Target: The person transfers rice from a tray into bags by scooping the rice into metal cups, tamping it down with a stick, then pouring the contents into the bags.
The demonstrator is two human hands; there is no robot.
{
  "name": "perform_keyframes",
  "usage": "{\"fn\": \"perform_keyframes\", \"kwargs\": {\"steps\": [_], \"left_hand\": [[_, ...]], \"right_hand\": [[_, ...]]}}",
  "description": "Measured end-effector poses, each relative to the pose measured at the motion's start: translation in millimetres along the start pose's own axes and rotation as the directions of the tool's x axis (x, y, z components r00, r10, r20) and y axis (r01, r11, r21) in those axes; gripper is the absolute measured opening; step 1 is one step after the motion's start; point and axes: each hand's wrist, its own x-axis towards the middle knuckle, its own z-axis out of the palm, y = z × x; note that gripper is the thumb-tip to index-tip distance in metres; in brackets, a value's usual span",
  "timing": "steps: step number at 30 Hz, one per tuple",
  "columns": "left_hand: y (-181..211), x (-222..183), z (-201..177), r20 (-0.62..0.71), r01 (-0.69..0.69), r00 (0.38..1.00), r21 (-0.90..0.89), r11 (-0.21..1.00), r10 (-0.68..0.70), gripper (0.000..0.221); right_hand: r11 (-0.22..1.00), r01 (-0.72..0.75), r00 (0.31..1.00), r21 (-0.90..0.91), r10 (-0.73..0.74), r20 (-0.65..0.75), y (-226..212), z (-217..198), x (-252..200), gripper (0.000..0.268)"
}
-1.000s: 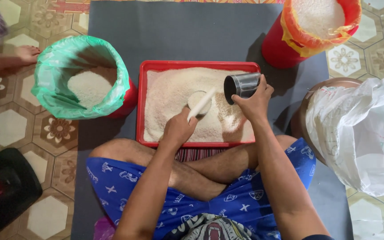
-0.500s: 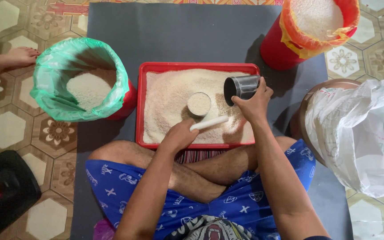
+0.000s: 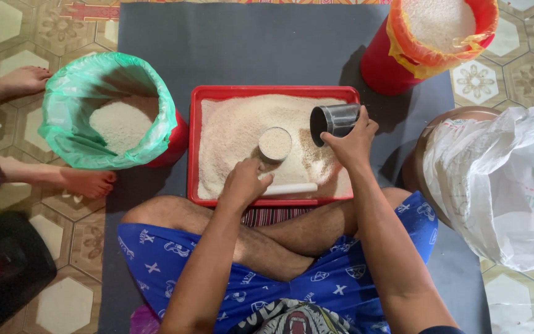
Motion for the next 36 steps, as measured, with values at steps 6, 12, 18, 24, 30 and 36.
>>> {"fn": "perform_keyframes", "kwargs": {"steps": [6,12,18,24,30,36], "left_hand": [[21,-8,-9,-0.216,-0.058,0.975,0.013,0.998,0.06,0.052],[83,-22,-54,-0.248,0.013,0.968,-0.06,0.998,-0.028,0.094],[79,18,-4,-0.275,0.019,0.96,-0.103,0.995,-0.047,0.108],[57,35,34,-0.49,-0.07,0.87,-0.22,0.973,-0.048,0.104],[60,38,32,-0.684,-0.246,0.728,-0.316,0.916,-0.041,0.096],[92,25,-41,-0.877,-0.473,0.479,-0.297,0.829,-0.041,0.1]], "right_hand": [[0.999,-0.016,1.0,-0.048,0.017,0.022,5,3,1,0.115],[0.995,-0.027,0.998,-0.092,0.033,0.055,8,8,-3,0.116],[0.991,-0.035,0.997,-0.13,0.044,0.068,11,12,1,0.117],[0.994,-0.039,0.995,-0.099,0.048,0.089,4,7,-1,0.114],[0.995,-0.033,0.996,-0.09,0.04,0.083,10,10,3,0.115],[0.997,-0.048,0.994,-0.063,0.054,0.095,2,7,-1,0.114]]}}
